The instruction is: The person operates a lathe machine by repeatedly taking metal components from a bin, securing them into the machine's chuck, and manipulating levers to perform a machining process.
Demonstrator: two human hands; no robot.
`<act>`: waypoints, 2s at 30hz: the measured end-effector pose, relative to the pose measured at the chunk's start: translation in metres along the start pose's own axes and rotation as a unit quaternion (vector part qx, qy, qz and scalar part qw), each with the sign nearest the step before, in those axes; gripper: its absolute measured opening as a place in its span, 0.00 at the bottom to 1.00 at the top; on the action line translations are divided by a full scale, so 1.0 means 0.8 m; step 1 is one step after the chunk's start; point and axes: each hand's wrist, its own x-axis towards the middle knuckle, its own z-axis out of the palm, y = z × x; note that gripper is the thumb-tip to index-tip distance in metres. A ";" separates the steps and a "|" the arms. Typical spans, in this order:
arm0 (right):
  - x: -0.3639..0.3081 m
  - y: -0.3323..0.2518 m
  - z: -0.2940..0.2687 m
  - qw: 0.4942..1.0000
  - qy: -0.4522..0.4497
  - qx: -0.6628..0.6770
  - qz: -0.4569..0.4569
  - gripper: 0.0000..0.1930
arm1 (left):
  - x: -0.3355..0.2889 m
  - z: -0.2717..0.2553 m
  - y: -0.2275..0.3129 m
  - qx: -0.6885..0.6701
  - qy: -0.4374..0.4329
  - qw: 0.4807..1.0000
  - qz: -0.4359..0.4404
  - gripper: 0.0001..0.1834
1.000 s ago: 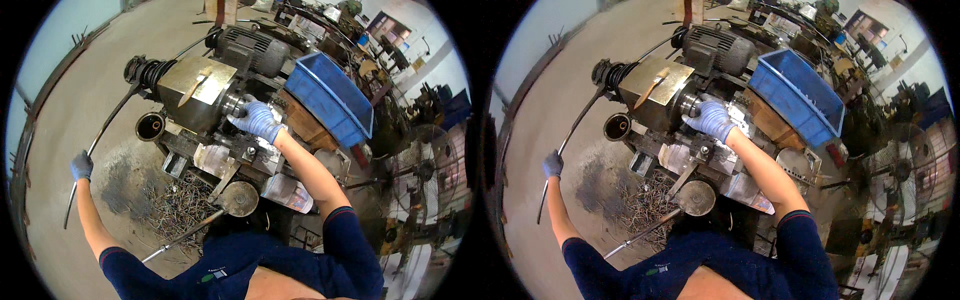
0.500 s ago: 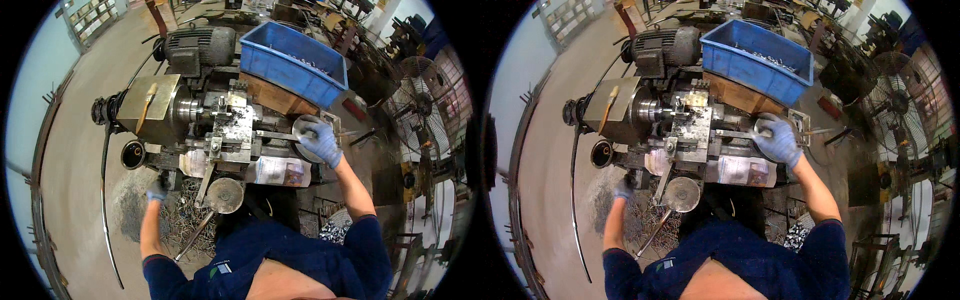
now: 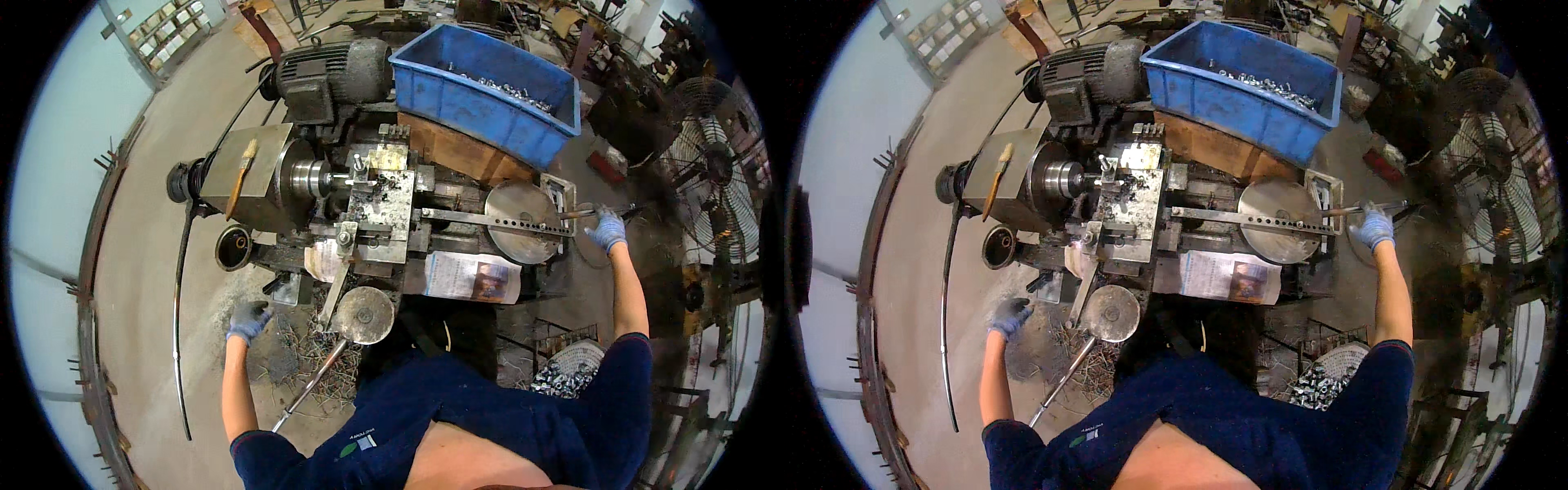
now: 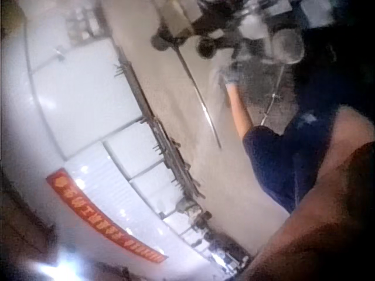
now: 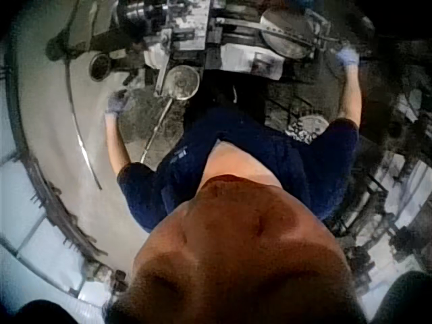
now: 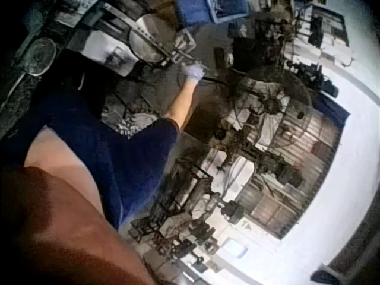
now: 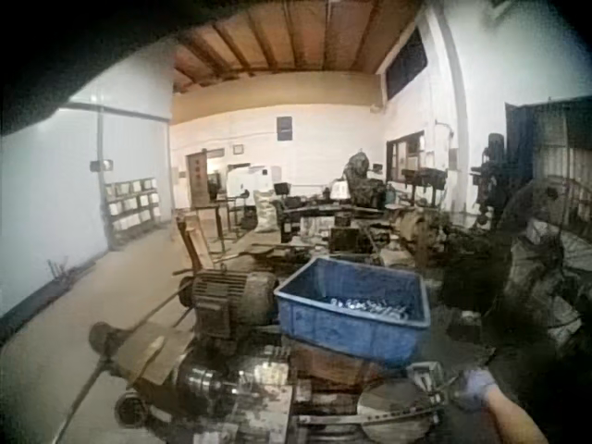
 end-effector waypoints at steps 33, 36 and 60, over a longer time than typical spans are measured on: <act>-0.259 -0.019 0.116 0.955 0.094 0.177 0.221 0.25 | -0.134 0.082 0.163 -0.125 -0.059 0.981 0.134 0.13; -0.231 -0.036 0.112 0.962 0.090 0.153 0.206 0.25 | -0.139 0.058 0.186 -0.064 -0.114 0.988 0.079 0.17; -0.118 -0.069 0.138 0.958 0.242 0.154 0.023 0.36 | 0.058 0.069 -0.060 -0.016 0.136 0.990 -0.015 0.30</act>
